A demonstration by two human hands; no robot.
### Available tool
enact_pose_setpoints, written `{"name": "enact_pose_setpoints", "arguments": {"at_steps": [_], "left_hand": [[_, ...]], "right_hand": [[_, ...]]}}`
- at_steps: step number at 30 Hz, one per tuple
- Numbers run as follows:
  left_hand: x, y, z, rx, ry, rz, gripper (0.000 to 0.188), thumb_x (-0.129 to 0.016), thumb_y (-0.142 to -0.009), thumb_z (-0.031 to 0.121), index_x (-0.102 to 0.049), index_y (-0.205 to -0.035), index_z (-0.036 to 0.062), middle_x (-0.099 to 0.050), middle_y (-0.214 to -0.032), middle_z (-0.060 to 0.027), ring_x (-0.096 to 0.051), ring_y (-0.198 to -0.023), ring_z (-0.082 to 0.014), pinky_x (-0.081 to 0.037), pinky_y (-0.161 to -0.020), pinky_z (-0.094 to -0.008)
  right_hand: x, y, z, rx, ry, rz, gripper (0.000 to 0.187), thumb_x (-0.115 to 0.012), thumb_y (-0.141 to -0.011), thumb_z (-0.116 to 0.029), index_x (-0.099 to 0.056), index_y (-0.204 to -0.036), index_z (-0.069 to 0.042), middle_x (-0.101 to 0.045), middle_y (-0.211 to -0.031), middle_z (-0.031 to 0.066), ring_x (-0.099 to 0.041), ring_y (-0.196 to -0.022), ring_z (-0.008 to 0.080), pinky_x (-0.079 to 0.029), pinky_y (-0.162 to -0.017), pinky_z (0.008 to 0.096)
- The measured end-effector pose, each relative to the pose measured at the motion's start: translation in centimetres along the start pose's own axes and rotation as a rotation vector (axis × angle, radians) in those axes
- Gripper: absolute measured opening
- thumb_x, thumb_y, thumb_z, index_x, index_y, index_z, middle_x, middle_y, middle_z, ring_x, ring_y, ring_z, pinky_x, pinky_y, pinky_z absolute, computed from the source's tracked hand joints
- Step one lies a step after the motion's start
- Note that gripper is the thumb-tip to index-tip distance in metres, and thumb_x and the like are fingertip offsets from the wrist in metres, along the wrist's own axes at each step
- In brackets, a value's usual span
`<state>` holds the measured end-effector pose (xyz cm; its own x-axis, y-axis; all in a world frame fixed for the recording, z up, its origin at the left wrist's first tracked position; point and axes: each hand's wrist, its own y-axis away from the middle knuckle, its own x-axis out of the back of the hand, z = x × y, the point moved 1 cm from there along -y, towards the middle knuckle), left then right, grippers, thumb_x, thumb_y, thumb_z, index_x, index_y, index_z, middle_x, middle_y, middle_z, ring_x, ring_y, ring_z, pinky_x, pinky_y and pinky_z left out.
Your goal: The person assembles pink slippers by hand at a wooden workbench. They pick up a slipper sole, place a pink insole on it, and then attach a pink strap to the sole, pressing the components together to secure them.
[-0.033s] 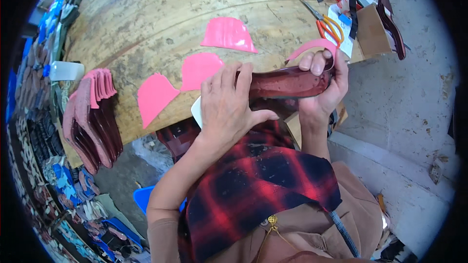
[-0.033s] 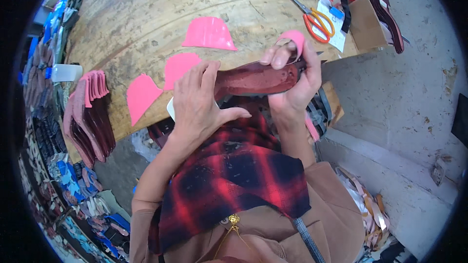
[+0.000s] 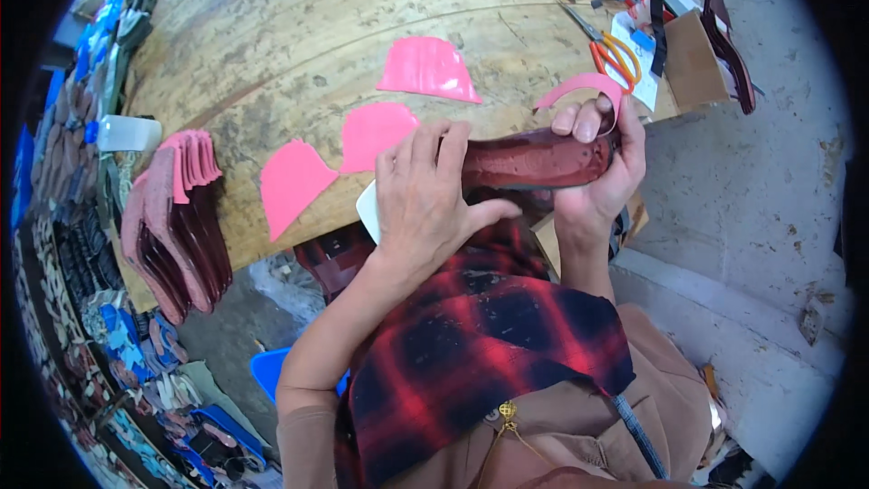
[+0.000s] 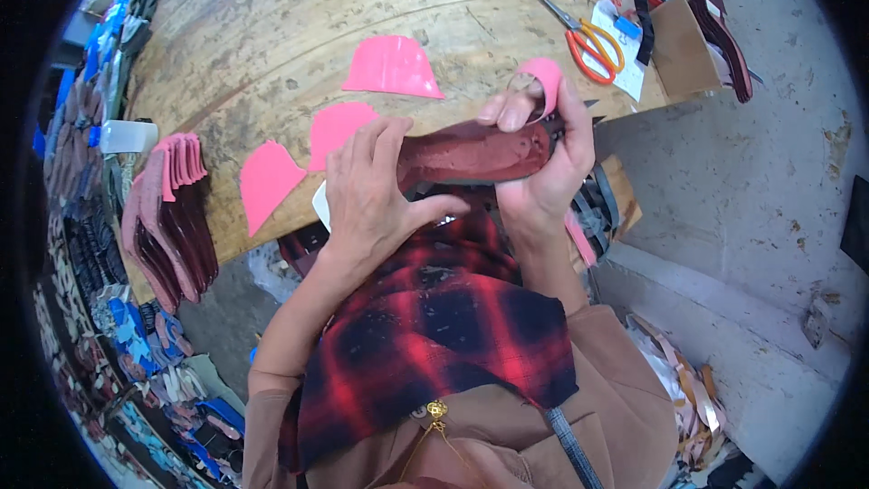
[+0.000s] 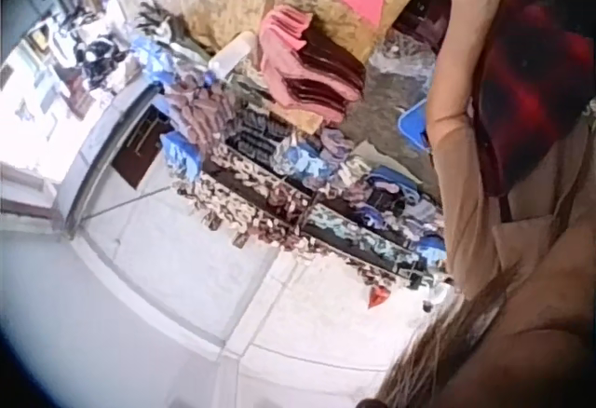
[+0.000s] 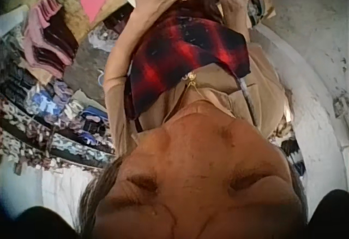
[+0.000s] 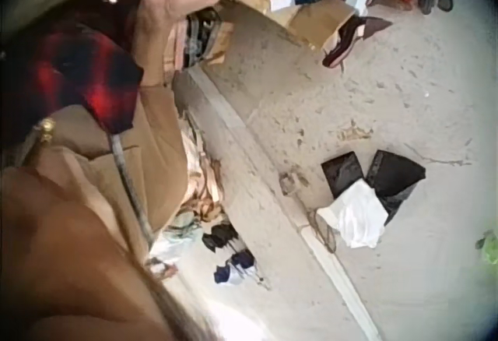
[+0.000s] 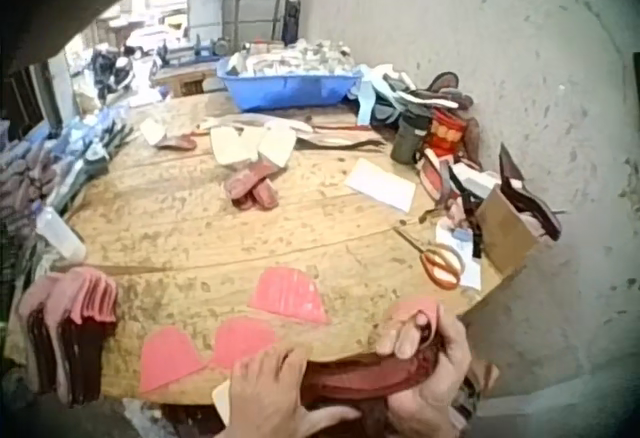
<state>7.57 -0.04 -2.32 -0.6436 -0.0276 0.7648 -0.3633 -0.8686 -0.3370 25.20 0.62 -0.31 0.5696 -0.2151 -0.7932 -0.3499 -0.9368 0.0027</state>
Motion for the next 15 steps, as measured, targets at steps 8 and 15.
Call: {"name": "enact_pose_setpoints", "arguments": {"at_steps": [8,15], "left_hand": [[3.2,-0.1,-2.6,-0.089,0.240,-0.273,0.059,-0.075,-0.061,0.019,-0.060,-0.115,0.0040,-0.062,-0.103,-0.0144,-0.060,-0.098,-0.0322,-0.045,-0.087,-0.0418],[2.8,1.8,-1.0,-0.074,0.591,-0.732,0.064,-0.080,-0.060,0.025,-0.061,-0.115,-0.0013,-0.063,-0.102,-0.0174,-0.060,-0.097,-0.0350,-0.046,-0.090,-0.0411]], "right_hand": [[0.3,1.5,-2.6,-0.237,0.260,-0.216,0.029,-0.047,-0.100,-0.021,-0.060,-0.102,0.004,-0.068,-0.078,0.0181,-0.070,-0.080,0.0288,-0.057,-0.077,0.0417],[6.2,-0.2,4.9,-0.424,0.522,0.023,0.021,-0.058,-0.097,-0.022,-0.065,-0.096,-0.002,-0.067,-0.070,0.0077,-0.054,-0.049,0.0051,-0.034,-0.040,0.0186]]}}
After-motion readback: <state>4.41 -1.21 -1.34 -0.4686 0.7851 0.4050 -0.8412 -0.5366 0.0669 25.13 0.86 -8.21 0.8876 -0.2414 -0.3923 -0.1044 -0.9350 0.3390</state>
